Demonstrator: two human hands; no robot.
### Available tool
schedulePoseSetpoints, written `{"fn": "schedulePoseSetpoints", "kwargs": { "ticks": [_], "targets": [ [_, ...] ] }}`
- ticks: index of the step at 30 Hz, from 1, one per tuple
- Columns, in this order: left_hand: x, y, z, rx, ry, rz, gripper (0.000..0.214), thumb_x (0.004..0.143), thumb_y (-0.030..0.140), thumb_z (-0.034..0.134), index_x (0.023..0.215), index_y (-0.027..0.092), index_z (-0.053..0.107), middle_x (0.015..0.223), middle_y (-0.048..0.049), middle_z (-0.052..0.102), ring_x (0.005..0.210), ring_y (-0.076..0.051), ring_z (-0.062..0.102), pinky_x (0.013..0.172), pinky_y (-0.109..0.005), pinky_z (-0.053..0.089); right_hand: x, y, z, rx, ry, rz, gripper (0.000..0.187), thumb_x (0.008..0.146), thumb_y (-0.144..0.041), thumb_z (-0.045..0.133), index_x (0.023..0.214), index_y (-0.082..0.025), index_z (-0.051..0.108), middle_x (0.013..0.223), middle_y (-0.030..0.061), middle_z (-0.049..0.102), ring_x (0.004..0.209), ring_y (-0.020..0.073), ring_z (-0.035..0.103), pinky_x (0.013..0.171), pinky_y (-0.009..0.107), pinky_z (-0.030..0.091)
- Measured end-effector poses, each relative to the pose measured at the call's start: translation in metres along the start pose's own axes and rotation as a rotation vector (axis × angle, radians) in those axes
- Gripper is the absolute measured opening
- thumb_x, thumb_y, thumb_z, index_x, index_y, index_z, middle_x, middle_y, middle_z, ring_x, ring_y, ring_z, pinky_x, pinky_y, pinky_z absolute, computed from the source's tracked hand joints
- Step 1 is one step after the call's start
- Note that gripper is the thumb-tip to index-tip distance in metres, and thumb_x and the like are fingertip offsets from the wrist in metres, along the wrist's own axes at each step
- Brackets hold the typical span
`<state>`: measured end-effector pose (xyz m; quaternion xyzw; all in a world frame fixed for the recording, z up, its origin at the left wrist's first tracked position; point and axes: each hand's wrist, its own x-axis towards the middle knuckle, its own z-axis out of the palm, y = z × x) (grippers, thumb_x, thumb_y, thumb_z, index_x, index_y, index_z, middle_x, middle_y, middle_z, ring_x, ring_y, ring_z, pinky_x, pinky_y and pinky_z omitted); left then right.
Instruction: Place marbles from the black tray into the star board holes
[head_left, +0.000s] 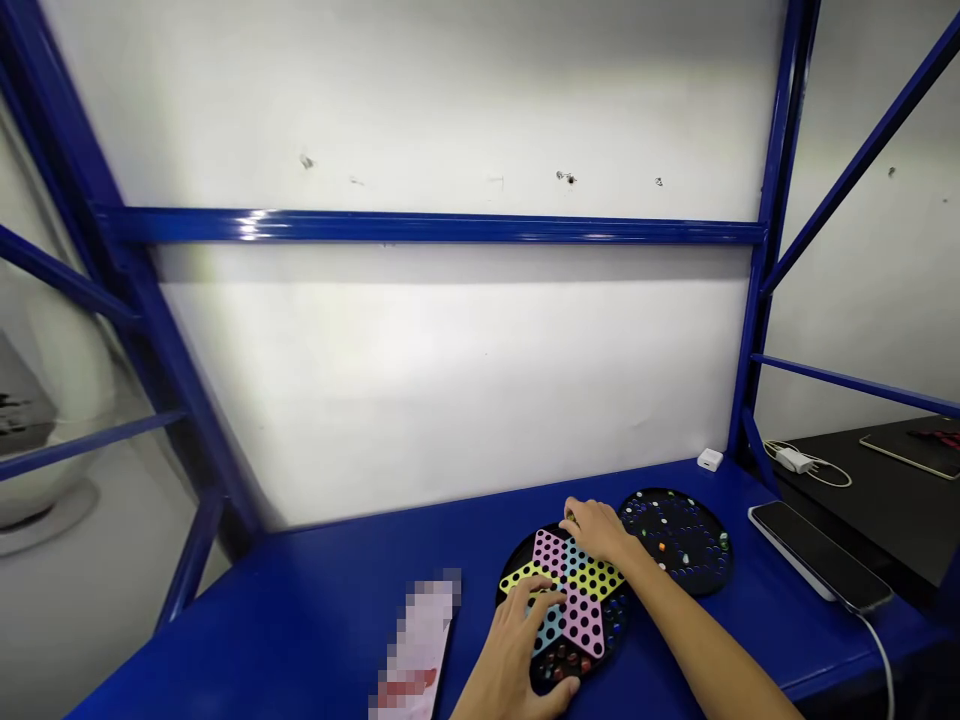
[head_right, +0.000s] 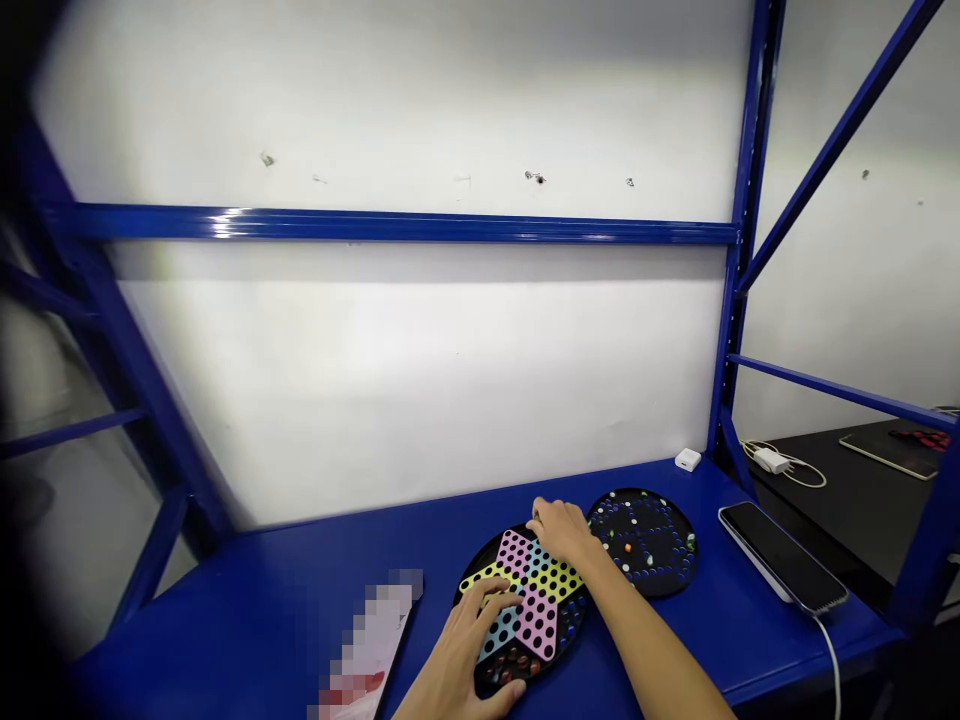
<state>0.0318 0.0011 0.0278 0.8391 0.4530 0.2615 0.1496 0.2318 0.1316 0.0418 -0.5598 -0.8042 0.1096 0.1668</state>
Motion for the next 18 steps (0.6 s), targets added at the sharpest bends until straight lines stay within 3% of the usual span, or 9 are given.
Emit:
{"fn": "schedulePoseSetpoints", "kwargs": {
  "ticks": [5, 18],
  "targets": [
    [-0.001, -0.001, 0.001, -0.017, -0.030, -0.015, 0.066, 0.068, 0.024, 0.077, 0.130, 0.032, 0.059, 0.145, -0.0078, 0.052, 0.135, -0.036, 0.048, 0.115, -0.053, 0.043, 0.008, -0.007, 0.013, -0.127, -0.039, -0.025, 0.024, 0.102, -0.037, 0.047, 0.107, -0.022, 0.065, 0.101, 0.0085, 0.075, 0.092, 0.0255, 0.070, 0.076, 0.032, 0.043],
    [-0.002, 0.001, 0.001, -0.022, -0.046, -0.031, 0.062, 0.071, 0.028, 0.076, 0.131, 0.030, 0.060, 0.146, -0.0078, 0.051, 0.136, -0.037, 0.046, 0.116, -0.055, 0.041, 0.014, -0.009, 0.021, -0.059, 0.020, -0.059, 0.026, 0.103, -0.041, 0.045, 0.106, -0.022, 0.063, 0.107, 0.0070, 0.071, 0.094, 0.0231, 0.067, 0.080, 0.032, 0.045]
  ]
}}
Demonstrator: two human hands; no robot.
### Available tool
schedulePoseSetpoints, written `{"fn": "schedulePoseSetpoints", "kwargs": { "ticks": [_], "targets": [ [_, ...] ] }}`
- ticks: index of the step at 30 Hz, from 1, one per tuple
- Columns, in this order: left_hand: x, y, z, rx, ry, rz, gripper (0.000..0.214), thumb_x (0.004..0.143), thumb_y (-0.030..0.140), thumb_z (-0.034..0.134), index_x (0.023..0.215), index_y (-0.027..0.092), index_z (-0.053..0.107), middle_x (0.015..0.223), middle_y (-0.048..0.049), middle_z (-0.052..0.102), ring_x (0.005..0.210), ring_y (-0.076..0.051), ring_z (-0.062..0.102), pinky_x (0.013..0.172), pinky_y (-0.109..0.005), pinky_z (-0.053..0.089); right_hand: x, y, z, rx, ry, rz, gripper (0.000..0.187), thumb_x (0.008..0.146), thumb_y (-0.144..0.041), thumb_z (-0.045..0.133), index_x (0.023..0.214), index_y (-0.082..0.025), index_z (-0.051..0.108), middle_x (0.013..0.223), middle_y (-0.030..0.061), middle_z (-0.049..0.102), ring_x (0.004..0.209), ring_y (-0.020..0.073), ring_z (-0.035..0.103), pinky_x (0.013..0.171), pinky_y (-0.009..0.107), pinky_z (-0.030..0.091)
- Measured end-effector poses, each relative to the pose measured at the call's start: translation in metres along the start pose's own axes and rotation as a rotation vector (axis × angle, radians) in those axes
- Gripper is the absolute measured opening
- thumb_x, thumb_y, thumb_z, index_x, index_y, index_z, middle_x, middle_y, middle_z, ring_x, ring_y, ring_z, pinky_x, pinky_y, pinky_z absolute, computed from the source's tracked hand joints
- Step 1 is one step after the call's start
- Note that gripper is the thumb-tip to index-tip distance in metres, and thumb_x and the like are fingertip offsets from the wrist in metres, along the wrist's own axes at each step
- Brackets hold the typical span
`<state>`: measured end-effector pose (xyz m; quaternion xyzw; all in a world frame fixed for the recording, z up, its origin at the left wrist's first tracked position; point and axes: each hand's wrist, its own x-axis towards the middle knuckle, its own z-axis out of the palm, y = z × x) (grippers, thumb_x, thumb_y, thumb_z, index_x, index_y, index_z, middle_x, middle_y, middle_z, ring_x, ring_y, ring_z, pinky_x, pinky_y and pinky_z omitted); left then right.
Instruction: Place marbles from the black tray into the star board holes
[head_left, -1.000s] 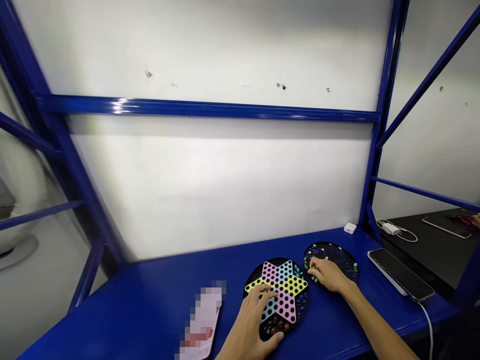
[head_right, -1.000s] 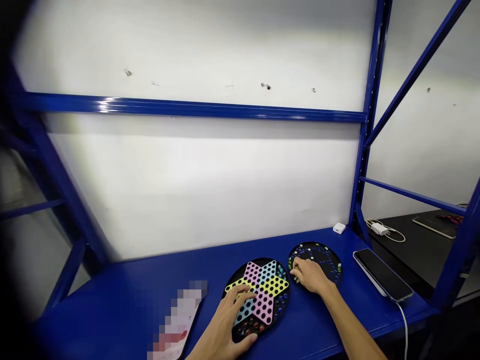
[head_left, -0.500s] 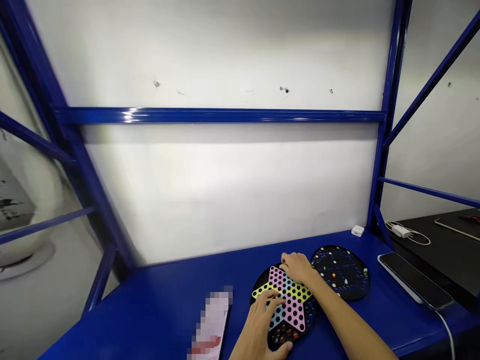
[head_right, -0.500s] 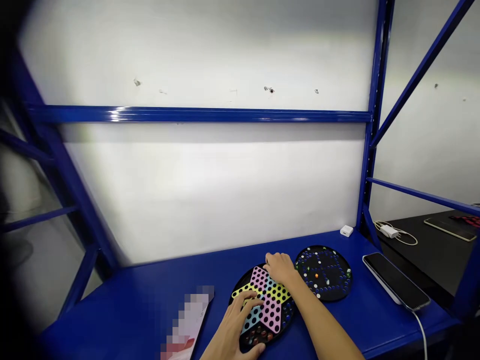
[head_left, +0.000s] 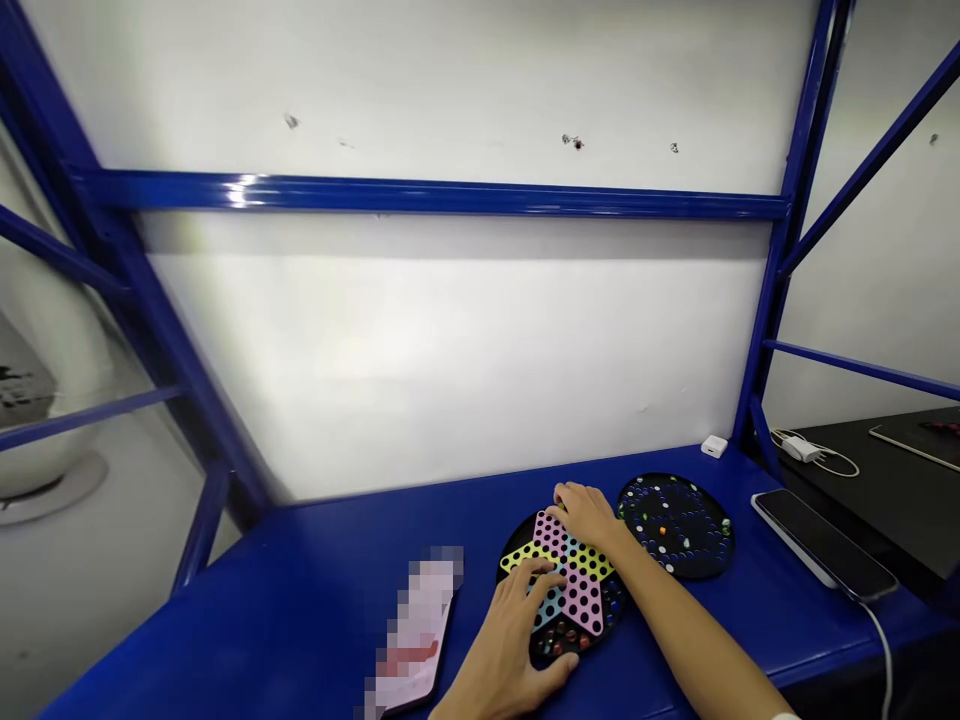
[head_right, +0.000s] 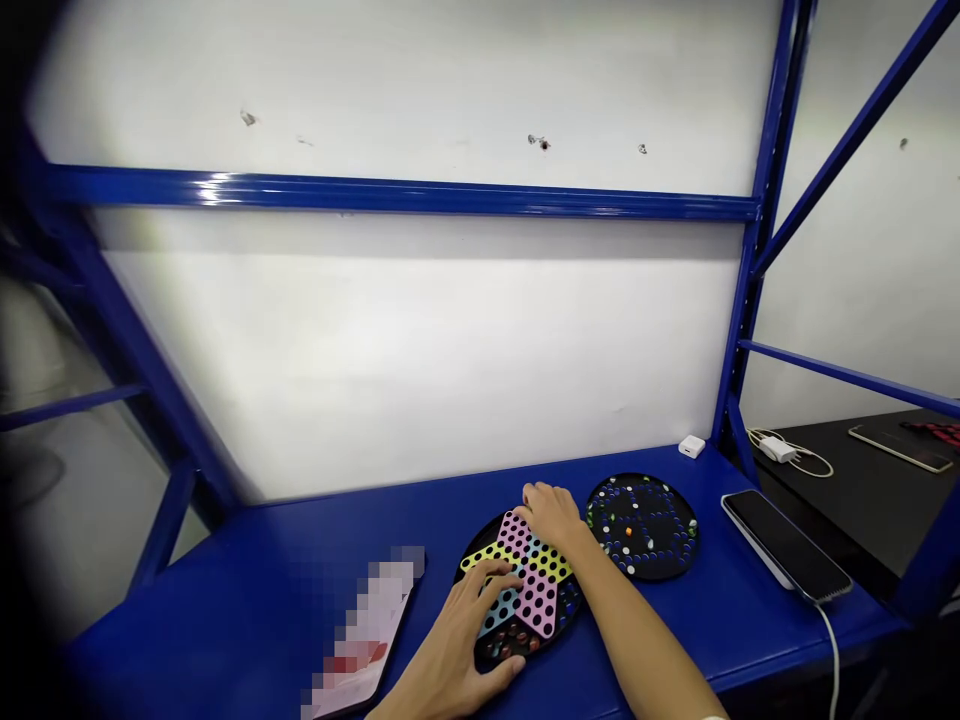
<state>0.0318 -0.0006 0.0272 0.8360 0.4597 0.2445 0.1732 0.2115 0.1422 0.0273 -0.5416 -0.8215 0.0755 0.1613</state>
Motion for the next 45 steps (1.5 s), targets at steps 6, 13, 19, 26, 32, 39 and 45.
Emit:
{"fn": "schedulePoseSetpoints", "kwargs": {
  "ticks": [6, 13, 19, 26, 32, 39, 45],
  "targets": [
    [0.001, -0.003, 0.000, 0.022, 0.005, 0.019, 0.055, 0.075, 0.036, 0.076, 0.128, 0.030, 0.062, 0.142, -0.0077, 0.055, 0.130, -0.035, 0.052, 0.113, -0.050, 0.045, 0.005, -0.001, 0.003, 0.012, -0.011, 0.000, 0.031, 0.105, -0.041, 0.038, 0.105, -0.022, 0.062, 0.109, 0.0070, 0.066, 0.086, 0.0196, 0.065, 0.079, 0.032, 0.046],
    [0.001, -0.004, 0.002, 0.026, 0.003, 0.029, 0.055, 0.074, 0.032, 0.078, 0.127, 0.031, 0.061, 0.141, -0.0066, 0.055, 0.130, -0.033, 0.051, 0.112, -0.050, 0.045, 0.005, -0.014, 0.011, 0.072, -0.003, -0.048, 0.036, 0.105, -0.039, 0.032, 0.108, -0.019, 0.062, 0.115, 0.0123, 0.059, 0.106, 0.0268, 0.055, 0.093, 0.043, 0.044],
    [0.002, -0.002, 0.001, 0.062, 0.035, 0.057, 0.052, 0.074, 0.035, 0.079, 0.123, 0.031, 0.064, 0.136, -0.0057, 0.060, 0.124, -0.031, 0.057, 0.108, -0.047, 0.050, -0.006, -0.015, 0.008, 0.102, -0.043, -0.081, 0.045, 0.103, -0.045, 0.034, 0.128, -0.018, 0.059, 0.130, 0.0168, 0.054, 0.119, 0.0324, 0.048, 0.102, 0.053, 0.038],
    [0.001, 0.001, -0.002, 0.080, 0.021, 0.062, 0.053, 0.076, 0.040, 0.078, 0.126, 0.031, 0.063, 0.138, -0.0072, 0.059, 0.126, -0.033, 0.056, 0.108, -0.048, 0.049, -0.018, -0.003, -0.002, 0.176, -0.345, -0.005, 0.081, 0.100, -0.064, 0.022, 0.162, -0.012, 0.022, 0.170, 0.0175, 0.012, 0.155, 0.0350, 0.009, 0.122, 0.059, 0.006],
    [0.002, -0.003, 0.001, 0.110, 0.032, 0.081, 0.053, 0.076, 0.041, 0.078, 0.127, 0.030, 0.063, 0.139, -0.0079, 0.058, 0.126, -0.033, 0.056, 0.107, -0.048, 0.050, -0.037, 0.007, -0.009, 0.191, -0.398, -0.022, 0.088, 0.098, -0.068, 0.023, 0.164, -0.011, 0.012, 0.171, 0.0110, 0.001, 0.157, 0.0303, -0.001, 0.125, 0.052, 0.004],
    [0.002, -0.008, 0.004, 0.116, 0.025, 0.071, 0.055, 0.076, 0.035, 0.078, 0.128, 0.031, 0.062, 0.141, -0.0075, 0.057, 0.129, -0.033, 0.055, 0.109, -0.049, 0.048, -0.042, 0.055, -0.032, 0.203, -0.011, 0.258, 0.073, 0.102, -0.060, 0.021, 0.155, -0.014, 0.041, 0.169, 0.0108, 0.018, 0.155, 0.0297, 0.011, 0.124, 0.047, 0.014],
    [0.002, -0.002, 0.000, 0.099, -0.003, 0.043, 0.054, 0.077, 0.036, 0.077, 0.128, 0.032, 0.061, 0.141, -0.0068, 0.056, 0.129, -0.033, 0.054, 0.109, -0.049, 0.048, -0.053, 0.128, -0.044, -0.042, 0.074, 0.733, 0.050, 0.102, -0.036, 0.032, 0.139, -0.010, 0.053, 0.145, 0.0230, 0.048, 0.134, 0.0363, 0.042, 0.106, 0.049, 0.036]
  ]
}}
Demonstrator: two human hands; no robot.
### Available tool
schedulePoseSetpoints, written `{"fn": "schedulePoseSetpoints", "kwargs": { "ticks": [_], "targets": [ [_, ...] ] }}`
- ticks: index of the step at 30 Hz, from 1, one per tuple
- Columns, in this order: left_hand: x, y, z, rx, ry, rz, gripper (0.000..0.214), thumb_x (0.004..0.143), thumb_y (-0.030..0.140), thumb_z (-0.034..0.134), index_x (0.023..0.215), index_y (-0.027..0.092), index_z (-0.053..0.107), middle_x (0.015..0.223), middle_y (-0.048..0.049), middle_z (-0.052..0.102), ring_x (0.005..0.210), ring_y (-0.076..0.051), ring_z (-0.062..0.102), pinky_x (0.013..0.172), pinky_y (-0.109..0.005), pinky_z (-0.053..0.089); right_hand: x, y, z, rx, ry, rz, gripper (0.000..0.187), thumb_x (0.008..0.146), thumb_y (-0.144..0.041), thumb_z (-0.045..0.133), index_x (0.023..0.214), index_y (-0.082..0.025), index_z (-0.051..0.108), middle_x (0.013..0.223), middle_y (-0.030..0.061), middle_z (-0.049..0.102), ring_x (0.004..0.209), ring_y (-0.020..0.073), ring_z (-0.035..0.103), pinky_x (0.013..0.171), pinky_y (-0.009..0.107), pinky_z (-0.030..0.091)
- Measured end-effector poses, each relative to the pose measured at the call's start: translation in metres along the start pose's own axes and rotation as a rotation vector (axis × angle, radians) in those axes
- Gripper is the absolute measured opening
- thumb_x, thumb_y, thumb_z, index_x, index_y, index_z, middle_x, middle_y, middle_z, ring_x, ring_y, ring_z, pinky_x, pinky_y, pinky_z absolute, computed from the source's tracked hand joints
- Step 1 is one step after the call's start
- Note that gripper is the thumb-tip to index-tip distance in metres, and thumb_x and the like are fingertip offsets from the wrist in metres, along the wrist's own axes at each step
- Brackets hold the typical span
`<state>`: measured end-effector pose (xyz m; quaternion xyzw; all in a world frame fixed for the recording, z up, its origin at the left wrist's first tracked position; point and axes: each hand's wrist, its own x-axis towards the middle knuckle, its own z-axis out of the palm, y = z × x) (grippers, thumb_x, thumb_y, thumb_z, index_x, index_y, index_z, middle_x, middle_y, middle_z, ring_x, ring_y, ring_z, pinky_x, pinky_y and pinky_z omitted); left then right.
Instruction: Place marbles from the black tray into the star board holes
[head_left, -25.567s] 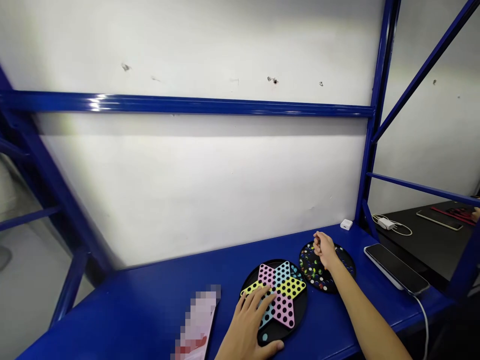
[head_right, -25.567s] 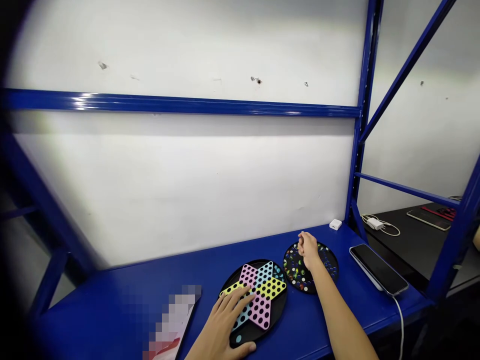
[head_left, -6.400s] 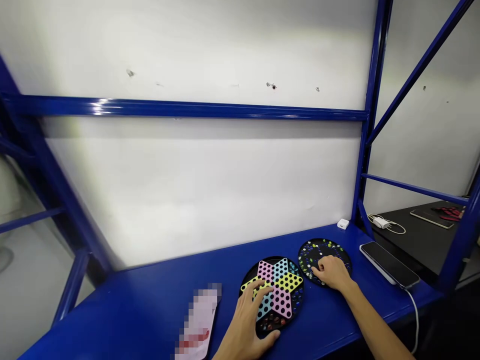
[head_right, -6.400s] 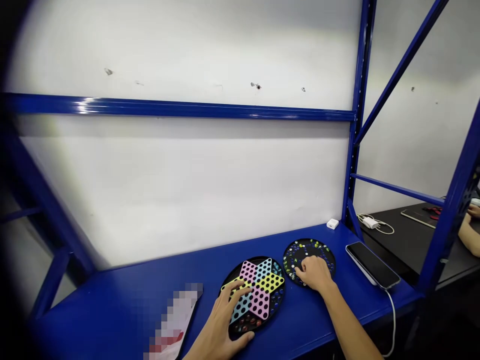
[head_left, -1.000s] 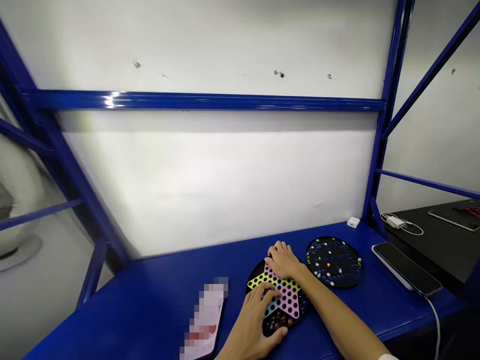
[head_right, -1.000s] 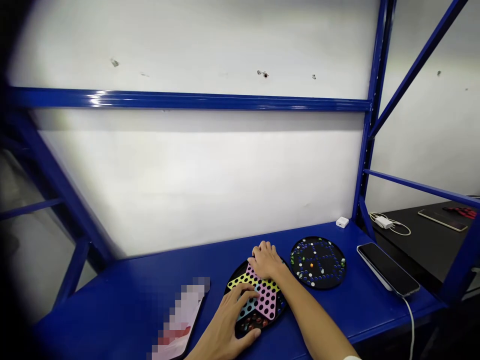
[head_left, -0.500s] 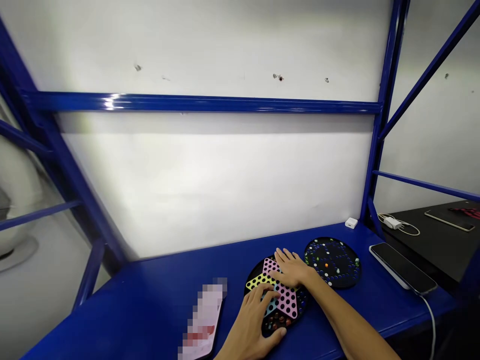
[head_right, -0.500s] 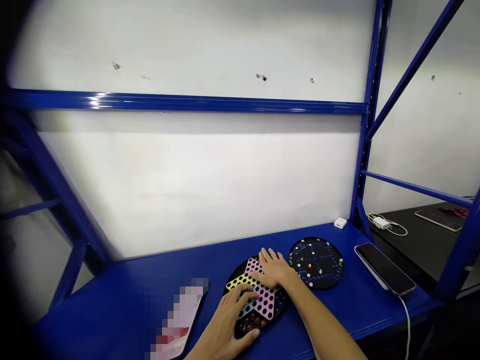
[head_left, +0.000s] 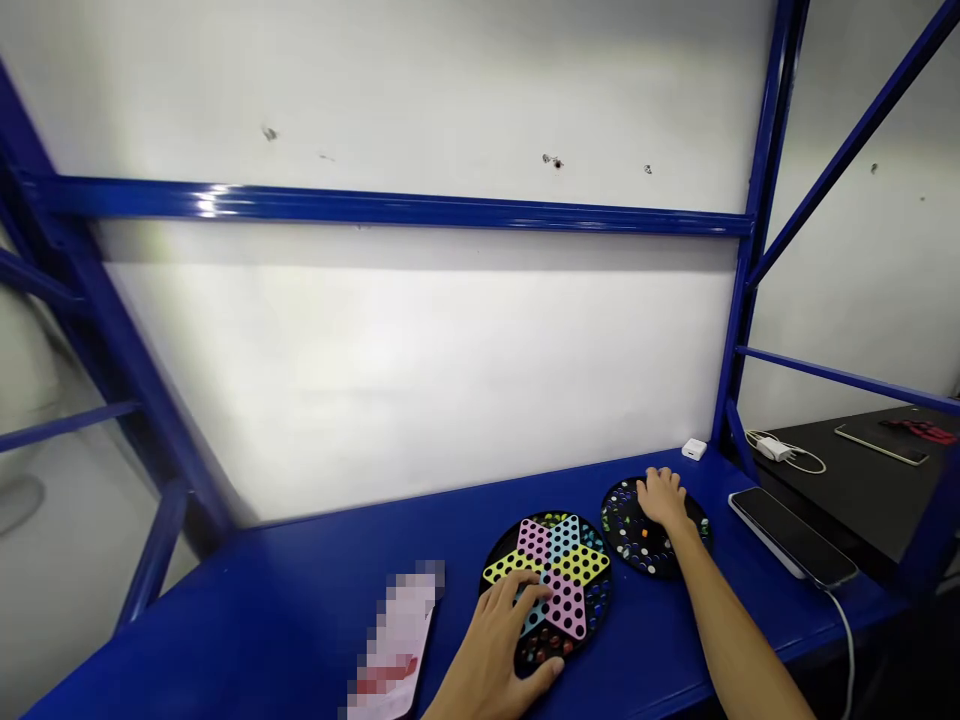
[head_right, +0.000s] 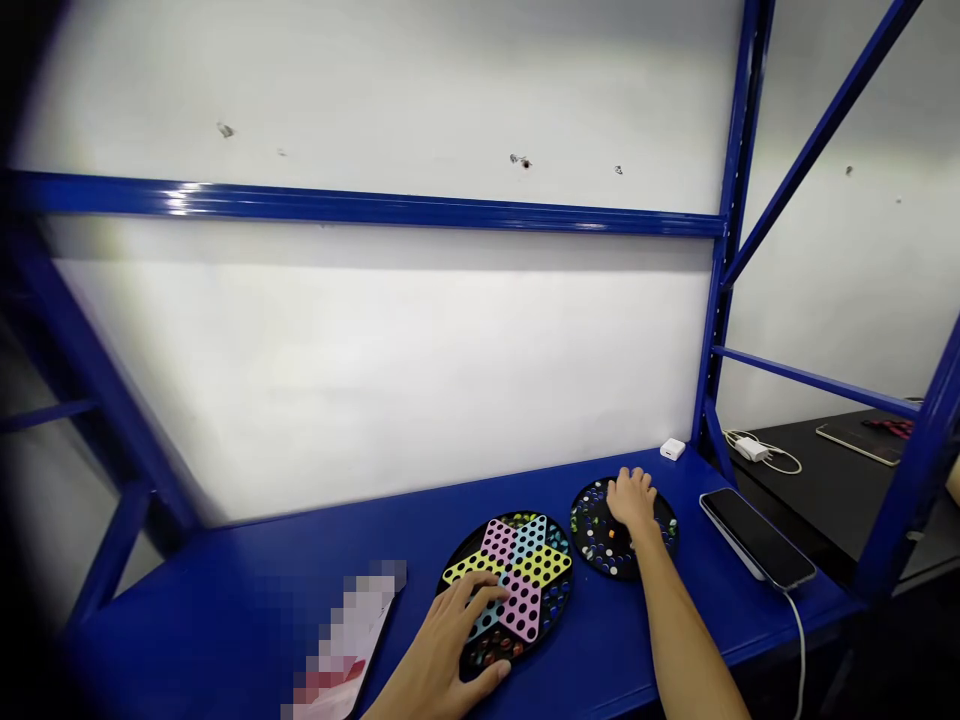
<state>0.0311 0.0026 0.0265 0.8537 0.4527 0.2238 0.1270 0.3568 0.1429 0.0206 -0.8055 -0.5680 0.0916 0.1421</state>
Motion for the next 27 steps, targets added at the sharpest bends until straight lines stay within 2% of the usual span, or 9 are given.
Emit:
{"fn": "schedulePoseSetpoints", "kwargs": {
  "ticks": [4, 9, 13, 19, 24, 27],
  "targets": [
    [0.001, 0.002, -0.001, -0.008, 0.006, 0.002, 0.052, 0.077, 0.035, 0.077, 0.126, 0.031, 0.062, 0.139, -0.0071, 0.056, 0.128, -0.033, 0.054, 0.109, -0.049, 0.049, 0.010, 0.024, 0.004, -0.053, 0.009, 0.073, 0.044, 0.099, -0.030, 0.037, 0.131, -0.008, 0.057, 0.137, 0.0258, 0.050, 0.129, 0.0365, 0.045, 0.102, 0.047, 0.039],
    [0.002, 0.005, -0.002, -0.019, -0.005, -0.007, 0.052, 0.076, 0.033, 0.076, 0.126, 0.031, 0.062, 0.139, -0.0070, 0.056, 0.128, -0.033, 0.053, 0.109, -0.050, 0.047, 0.010, 0.029, 0.007, -0.065, 0.046, 0.083, 0.042, 0.089, -0.013, 0.045, 0.129, -0.009, 0.057, 0.133, 0.0232, 0.051, 0.123, 0.0331, 0.049, 0.098, 0.039, 0.041],
    [0.001, 0.007, -0.003, -0.020, 0.001, -0.002, 0.052, 0.076, 0.034, 0.076, 0.126, 0.030, 0.062, 0.138, -0.0077, 0.056, 0.127, -0.033, 0.054, 0.109, -0.049, 0.048, 0.003, 0.036, 0.008, -0.064, 0.039, 0.028, 0.049, 0.085, -0.010, 0.047, 0.134, -0.012, 0.054, 0.131, 0.0204, 0.051, 0.121, 0.0322, 0.049, 0.095, 0.036, 0.042],
    [0.000, 0.007, -0.001, -0.010, 0.024, 0.012, 0.052, 0.075, 0.033, 0.077, 0.125, 0.030, 0.063, 0.137, -0.0065, 0.058, 0.125, -0.032, 0.056, 0.107, -0.047, 0.049, -0.016, 0.053, 0.011, -0.079, 0.103, -0.077, 0.043, 0.089, -0.007, 0.039, 0.127, -0.008, 0.059, 0.125, 0.0213, 0.054, 0.116, 0.0330, 0.050, 0.092, 0.036, 0.042],
    [0.002, 0.006, -0.001, 0.001, 0.050, 0.027, 0.052, 0.074, 0.035, 0.078, 0.124, 0.030, 0.064, 0.135, -0.0065, 0.059, 0.124, -0.031, 0.057, 0.106, -0.045, 0.051, -0.032, 0.049, 0.014, -0.047, 0.093, -0.149, 0.044, 0.087, -0.003, 0.037, 0.121, -0.012, 0.064, 0.121, 0.0181, 0.057, 0.113, 0.0296, 0.054, 0.087, 0.033, 0.043],
    [0.002, 0.007, -0.003, -0.011, 0.034, 0.020, 0.051, 0.075, 0.035, 0.077, 0.125, 0.030, 0.063, 0.137, -0.0072, 0.058, 0.125, -0.032, 0.056, 0.107, -0.047, 0.049, -0.040, 0.043, 0.013, 0.041, 0.095, -0.220, 0.040, 0.088, -0.004, 0.036, 0.113, -0.017, 0.066, 0.117, 0.0139, 0.061, 0.112, 0.0266, 0.057, 0.092, 0.034, 0.042]
  ]
}}
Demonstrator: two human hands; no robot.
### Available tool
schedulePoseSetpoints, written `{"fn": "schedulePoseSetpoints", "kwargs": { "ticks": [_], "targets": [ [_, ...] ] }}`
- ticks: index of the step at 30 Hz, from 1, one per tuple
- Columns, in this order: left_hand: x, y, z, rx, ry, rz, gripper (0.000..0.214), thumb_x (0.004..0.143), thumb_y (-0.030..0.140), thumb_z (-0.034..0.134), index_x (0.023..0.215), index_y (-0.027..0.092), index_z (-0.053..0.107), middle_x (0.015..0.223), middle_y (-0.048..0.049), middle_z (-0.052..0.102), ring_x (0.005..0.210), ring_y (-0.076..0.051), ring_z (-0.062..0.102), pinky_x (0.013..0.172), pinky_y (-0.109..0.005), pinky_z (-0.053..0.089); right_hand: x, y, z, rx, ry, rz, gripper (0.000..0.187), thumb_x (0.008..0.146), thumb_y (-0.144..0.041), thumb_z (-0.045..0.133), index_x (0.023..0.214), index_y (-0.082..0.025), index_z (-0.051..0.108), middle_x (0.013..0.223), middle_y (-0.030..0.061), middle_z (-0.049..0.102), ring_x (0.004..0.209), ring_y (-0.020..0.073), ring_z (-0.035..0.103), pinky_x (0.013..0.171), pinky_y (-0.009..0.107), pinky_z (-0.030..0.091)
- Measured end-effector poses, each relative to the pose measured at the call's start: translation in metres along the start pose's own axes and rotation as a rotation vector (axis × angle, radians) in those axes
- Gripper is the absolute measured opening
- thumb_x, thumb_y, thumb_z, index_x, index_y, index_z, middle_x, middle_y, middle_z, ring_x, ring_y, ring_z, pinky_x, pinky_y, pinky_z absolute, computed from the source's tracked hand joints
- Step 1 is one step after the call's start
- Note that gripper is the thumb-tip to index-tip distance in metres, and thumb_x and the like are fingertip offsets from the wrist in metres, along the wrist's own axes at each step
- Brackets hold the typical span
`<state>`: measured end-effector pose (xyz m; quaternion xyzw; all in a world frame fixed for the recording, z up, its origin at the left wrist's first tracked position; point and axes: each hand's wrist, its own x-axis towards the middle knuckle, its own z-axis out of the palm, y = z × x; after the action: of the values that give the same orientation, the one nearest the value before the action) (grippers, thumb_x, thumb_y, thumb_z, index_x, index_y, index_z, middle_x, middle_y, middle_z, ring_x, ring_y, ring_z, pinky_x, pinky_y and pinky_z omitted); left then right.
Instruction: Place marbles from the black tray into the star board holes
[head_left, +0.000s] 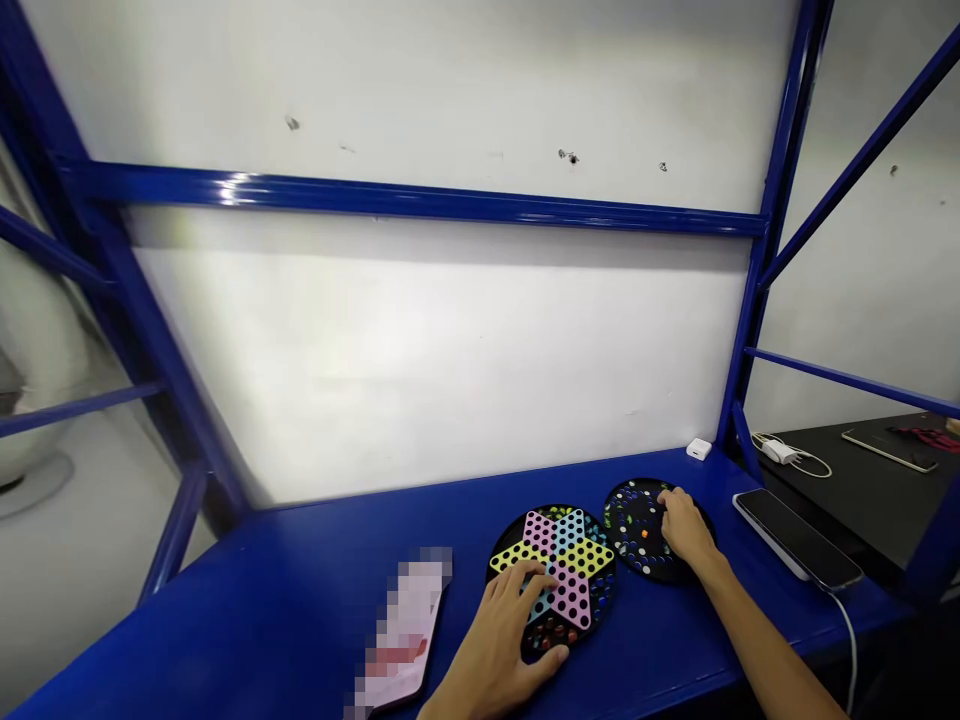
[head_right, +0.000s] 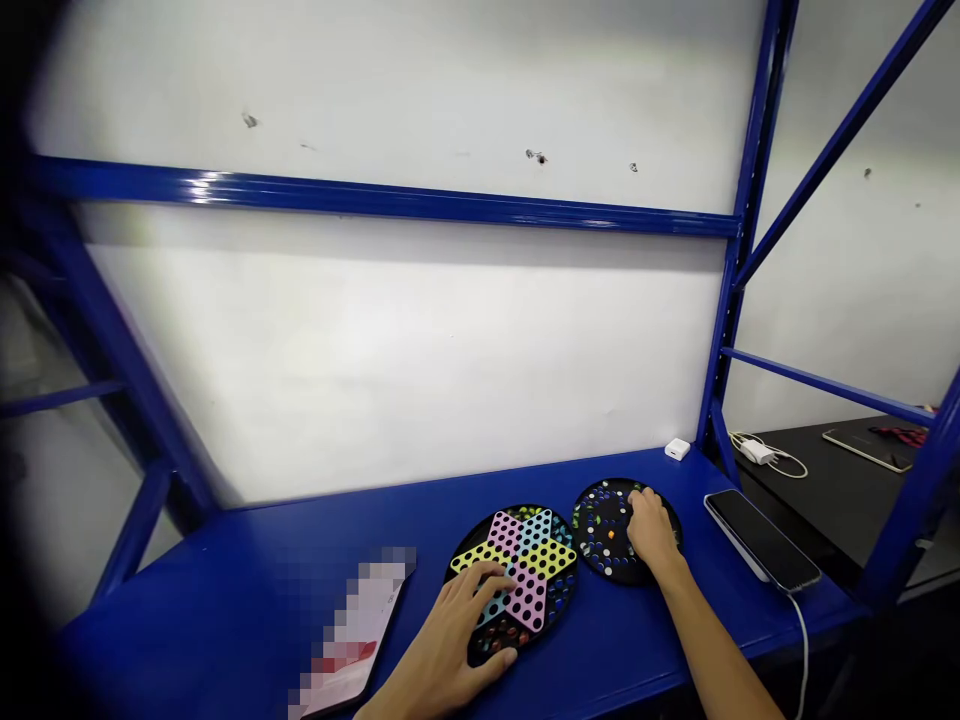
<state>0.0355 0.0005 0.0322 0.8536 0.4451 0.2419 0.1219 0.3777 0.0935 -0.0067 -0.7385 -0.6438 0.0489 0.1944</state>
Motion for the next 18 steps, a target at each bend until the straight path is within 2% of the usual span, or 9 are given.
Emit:
{"fn": "schedulePoseSetpoints", "kwargs": {
  "ticks": [3, 7, 11, 15, 18],
  "targets": [
    [0.000, 0.001, -0.001, -0.019, -0.012, -0.005, 0.051, 0.077, 0.036, 0.076, 0.126, 0.030, 0.063, 0.137, -0.0079, 0.058, 0.126, -0.033, 0.055, 0.107, -0.048, 0.049, -0.009, -0.001, -0.003, 0.171, 0.065, -0.078, 0.029, 0.092, -0.014, 0.040, 0.103, -0.021, 0.066, 0.108, 0.0094, 0.066, 0.104, 0.0240, 0.062, 0.094, 0.036, 0.043],
    [0.000, 0.000, 0.000, -0.028, -0.016, 0.008, 0.050, 0.077, 0.034, 0.075, 0.125, 0.029, 0.063, 0.137, -0.0081, 0.058, 0.126, -0.032, 0.054, 0.108, -0.047, 0.048, -0.029, 0.004, -0.009, 0.371, 0.080, -0.113, 0.023, 0.093, -0.029, 0.044, 0.096, -0.022, 0.066, 0.096, 0.0066, 0.067, 0.080, 0.0212, 0.063, 0.079, 0.034, 0.049],
    [0.000, 0.000, 0.001, -0.013, 0.003, 0.008, 0.050, 0.075, 0.032, 0.075, 0.124, 0.029, 0.063, 0.134, -0.0071, 0.059, 0.123, -0.031, 0.056, 0.107, -0.045, 0.048, -0.055, 0.002, -0.015, 0.366, -0.016, -0.183, 0.030, 0.095, -0.033, 0.042, 0.083, -0.023, 0.067, 0.087, 0.0068, 0.066, 0.082, 0.0228, 0.063, 0.078, 0.035, 0.049],
    [0.000, -0.001, 0.001, -0.002, 0.009, 0.009, 0.049, 0.076, 0.033, 0.075, 0.123, 0.030, 0.063, 0.134, -0.0067, 0.059, 0.123, -0.031, 0.056, 0.106, -0.045, 0.049, -0.073, -0.007, -0.019, 0.407, -0.099, -0.228, 0.033, 0.096, -0.039, 0.045, 0.094, -0.022, 0.073, 0.096, 0.0091, 0.066, 0.083, 0.0229, 0.063, 0.078, 0.036, 0.051],
    [0.000, -0.003, 0.002, -0.010, -0.012, -0.004, 0.050, 0.077, 0.033, 0.075, 0.125, 0.030, 0.062, 0.136, -0.0068, 0.058, 0.125, -0.032, 0.055, 0.108, -0.047, 0.047, -0.074, -0.010, -0.020, 0.548, -0.072, -0.195, 0.034, 0.092, -0.046, 0.052, 0.093, -0.022, 0.075, 0.091, 0.0086, 0.065, 0.079, 0.0229, 0.061, 0.078, 0.037, 0.051]
  ]
}}
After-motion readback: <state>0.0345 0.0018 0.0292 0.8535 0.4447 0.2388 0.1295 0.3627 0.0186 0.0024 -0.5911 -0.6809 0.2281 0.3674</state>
